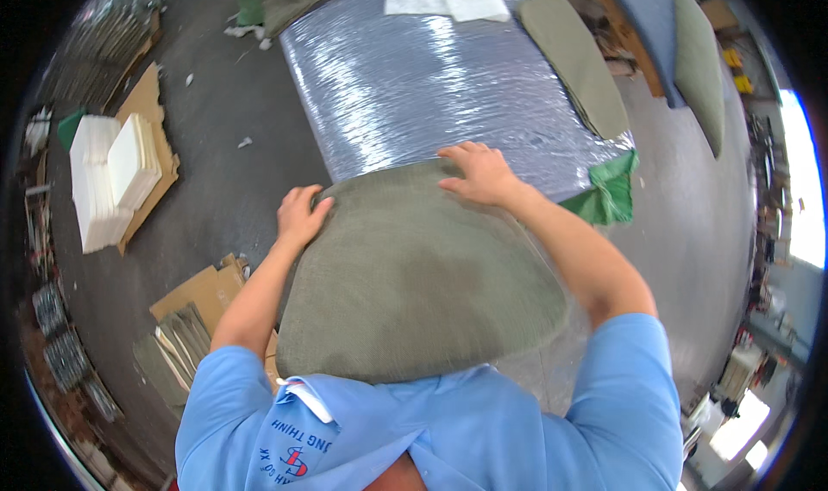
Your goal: The person inserts white foam inserts into green fabric cushion covers on a work table in a warehouse. They repeatedly pick up foam, open the cover, insert the foam, and smooth the cover before stacking the finished cushions.
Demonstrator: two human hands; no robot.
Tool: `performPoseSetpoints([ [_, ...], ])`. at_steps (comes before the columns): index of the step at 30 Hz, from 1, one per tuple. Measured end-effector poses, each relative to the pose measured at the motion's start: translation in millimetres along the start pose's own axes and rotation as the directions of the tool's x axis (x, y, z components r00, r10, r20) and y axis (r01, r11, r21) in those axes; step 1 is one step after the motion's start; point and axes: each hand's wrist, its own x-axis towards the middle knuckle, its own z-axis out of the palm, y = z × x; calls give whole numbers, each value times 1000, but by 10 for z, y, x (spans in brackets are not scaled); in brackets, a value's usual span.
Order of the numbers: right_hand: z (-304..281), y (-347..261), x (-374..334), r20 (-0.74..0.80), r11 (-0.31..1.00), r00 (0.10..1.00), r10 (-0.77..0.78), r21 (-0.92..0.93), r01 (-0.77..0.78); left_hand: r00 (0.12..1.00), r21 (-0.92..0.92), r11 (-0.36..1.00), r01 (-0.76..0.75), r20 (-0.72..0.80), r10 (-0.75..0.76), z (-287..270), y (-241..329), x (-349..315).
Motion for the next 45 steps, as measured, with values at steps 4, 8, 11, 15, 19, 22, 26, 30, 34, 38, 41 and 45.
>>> performPoseSetpoints([
  [4, -967, 137, -1069, 245, 653, 961, 127, 709, -267, 974, -732, 651, 199, 220, -51, -624, -225, -866],
  [8, -799, -74, -1975, -12, 303, 997, 72, 953, -10, 988, -954, 266, 135, 110, -109, -908, 374, -1634],
  [11, -283, -117, -1959, -165, 97, 966, 197, 984, 148, 980, -995, -15, 97, 99, -174, -843, 372, -1596],
  [15, 65, 25, -1464, -185, -94, 944, 274, 971, 218, 949, -969, -228, 92, 155, -276, -800, 312, -1403],
  [19, 244, 260, -1131, -95, -262, 961, 260, 951, 164, 946, -968, -229, 99, 163, -279, -824, 320, -1096],
  [22, 215, 260, -945, 7, -282, 959, 284, 956, 77, 930, -961, -270, 51, 144, -339, -775, 334, -960],
  [26, 333, 392, -814, 55, -294, 917, 394, 953, 70, 915, -926, -377, 18, 167, -366, -729, 351, -832],
  [30, 564, 560, -677, -18, -265, 811, 584, 940, 212, 841, -872, -488, -38, 236, -487, -700, 335, -734],
  [34, 590, 531, -591, 31, -421, 825, 564, 870, 255, 834, -886, -455, -85, 187, -519, -637, 239, -784],
  [38, 633, 516, -597, 19, -455, 835, 549, 846, 280, 798, -907, -402, -122, 152, -584, -669, 301, -778],
  [41, 704, 661, -637, -56, -271, 786, 615, 922, 278, 757, -906, -401, -137, 165, -632, -673, 490, -709],
  [45, 610, 580, -685, -95, -113, 690, 717, 962, 249, 783, -914, -391, -105, 167, -600, -746, 507, -747],
])
